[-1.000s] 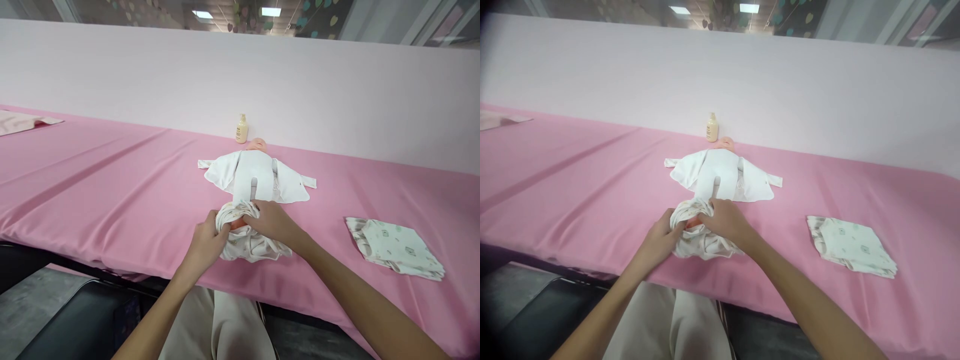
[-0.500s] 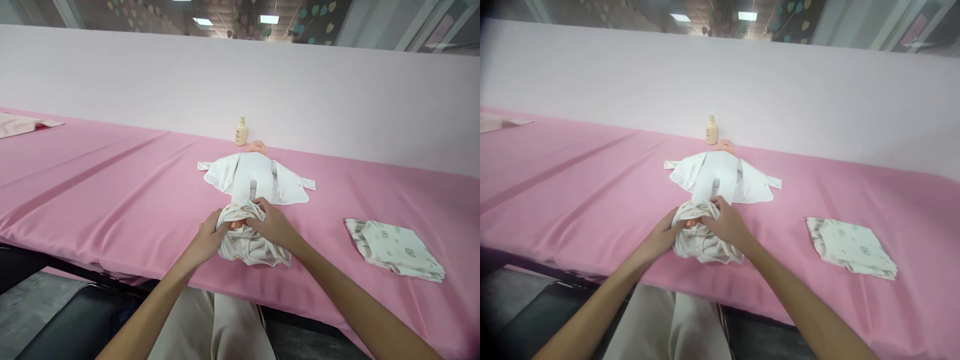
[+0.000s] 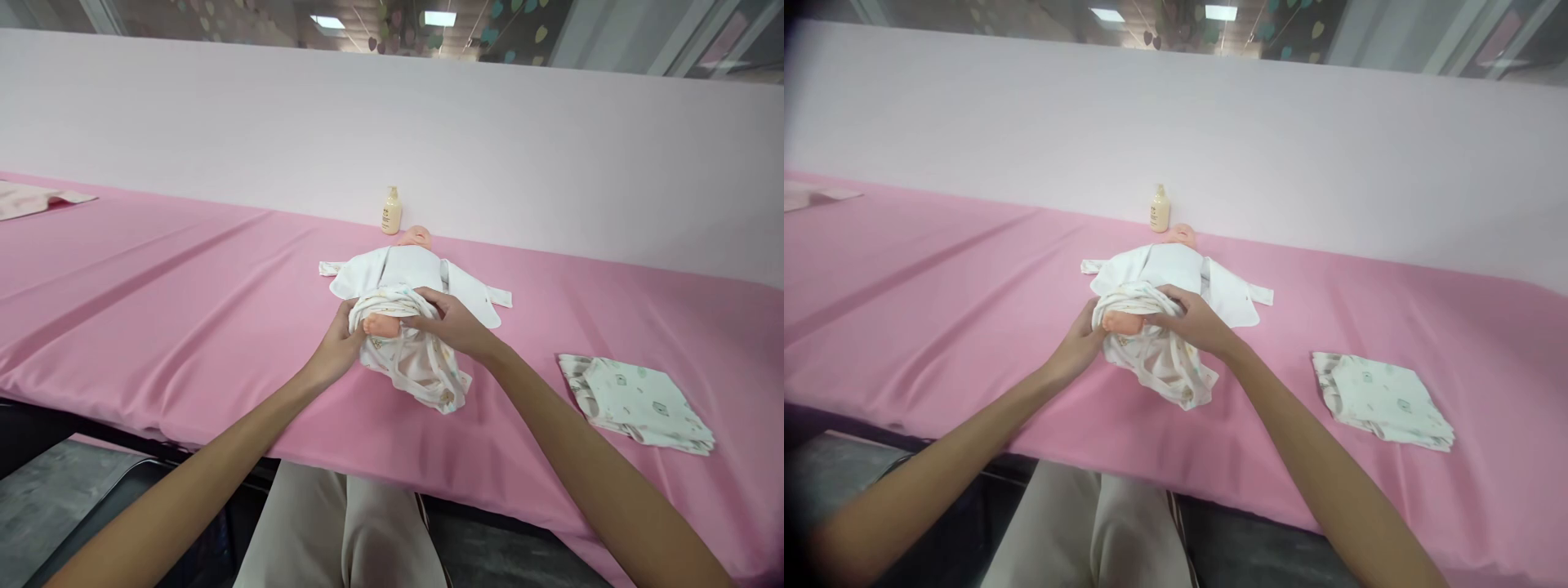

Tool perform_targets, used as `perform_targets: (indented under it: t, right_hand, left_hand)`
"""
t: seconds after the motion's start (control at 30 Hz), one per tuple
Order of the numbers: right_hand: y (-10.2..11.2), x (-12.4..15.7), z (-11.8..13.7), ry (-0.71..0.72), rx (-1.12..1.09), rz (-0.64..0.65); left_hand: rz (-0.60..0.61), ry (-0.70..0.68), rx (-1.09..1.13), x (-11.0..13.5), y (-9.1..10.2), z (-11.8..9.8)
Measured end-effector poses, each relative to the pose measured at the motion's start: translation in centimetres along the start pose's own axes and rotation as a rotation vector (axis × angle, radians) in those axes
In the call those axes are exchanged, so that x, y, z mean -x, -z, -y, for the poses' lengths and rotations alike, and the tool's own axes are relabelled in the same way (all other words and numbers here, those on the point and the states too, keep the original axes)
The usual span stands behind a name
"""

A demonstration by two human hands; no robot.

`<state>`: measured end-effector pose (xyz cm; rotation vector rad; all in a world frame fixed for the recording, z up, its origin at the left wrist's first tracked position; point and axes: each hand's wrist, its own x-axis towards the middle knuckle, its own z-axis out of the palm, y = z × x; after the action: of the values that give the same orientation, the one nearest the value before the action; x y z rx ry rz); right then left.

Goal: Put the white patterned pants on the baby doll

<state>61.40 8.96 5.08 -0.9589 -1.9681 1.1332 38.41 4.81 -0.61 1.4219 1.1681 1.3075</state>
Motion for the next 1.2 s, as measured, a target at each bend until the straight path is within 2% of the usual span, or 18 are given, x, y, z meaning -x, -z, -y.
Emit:
perform_targets:
  t: [0.1, 0.23, 0.37, 0.47, 0.53, 0.63, 0.73, 0.83, 0.9, 0.97, 1.07, 1.13, 1.2]
  right_hand:
    - [0.4, -1.1, -0.9, -0.011, -0.053, 0.046]
    - [0.1, -1.8, -1.9, -0.033, -0.082, 0.064]
    - [0.5, -1.3, -2.9, -0.077, 0.023, 0.005]
    - [1.2, -0.4, -3.8, -0.098, 0.093, -0.056]
    - [1.5, 0.3, -4.5, -0.125, -0.042, -0.044]
    - [1.4, 0.8, -5.5, -0.141, -0.396, -0.011]
    - [1.0, 1.1, -6.1, -0.137, -0.576, 0.0]
    - [0.6, 1.3, -6.2, -0.143, -0.522, -0.04]
    - [0.6, 1.5, -6.2, -0.151, -0.439, -0.096]
    - [0.9, 1.7, -6.2, -0.158, -0.352, -0.113]
    - [1.7, 2.1, -6.1, -0.149, -0.267, -0.014]
    - [2.2, 2.4, -6.1, -0.126, -0.27, 0.075]
    - [2.3, 2.6, -6.1, -0.106, -0.351, 0.097]
  left_hand:
    - [0.079, 0.008, -0.014, -0.7, 0.3, 0.1]
    - [0.161, 0.085, -0.024, -2.0, 1.0, 0.8]
    - [0.329, 0.14, -0.021, -3.5, 2.4, 1.9]
    - [0.423, 0.156, -0.16, -3.8, 3.4, 2.1]
    - [0.434, 0.135, -0.304, -3.8, 3.9, 1.5]
    - [0.477, 0.052, -0.449, -4.0, 4.1, -0.6]
    - [0.601, -0.021, -0.485, -5.4, 3.1, -3.3]
    - [0.728, -0.056, -0.561, -7.9, 1.0, -5.5]
    - [0.815, -0.08, -0.57, -9.7, -0.3, -6.2]
    - [0.867, -0.091, -0.491, -11.2, -1.4, -6.2]
    - [0.887, -0.046, -0.335, -12.3, -2.3, -5.4]
    - [0.891, -0.021, -0.282, -12.4, -2.5, -4.7]
    - [0.901, -0.022, -0.263, -12.2, -2.6, -4.1]
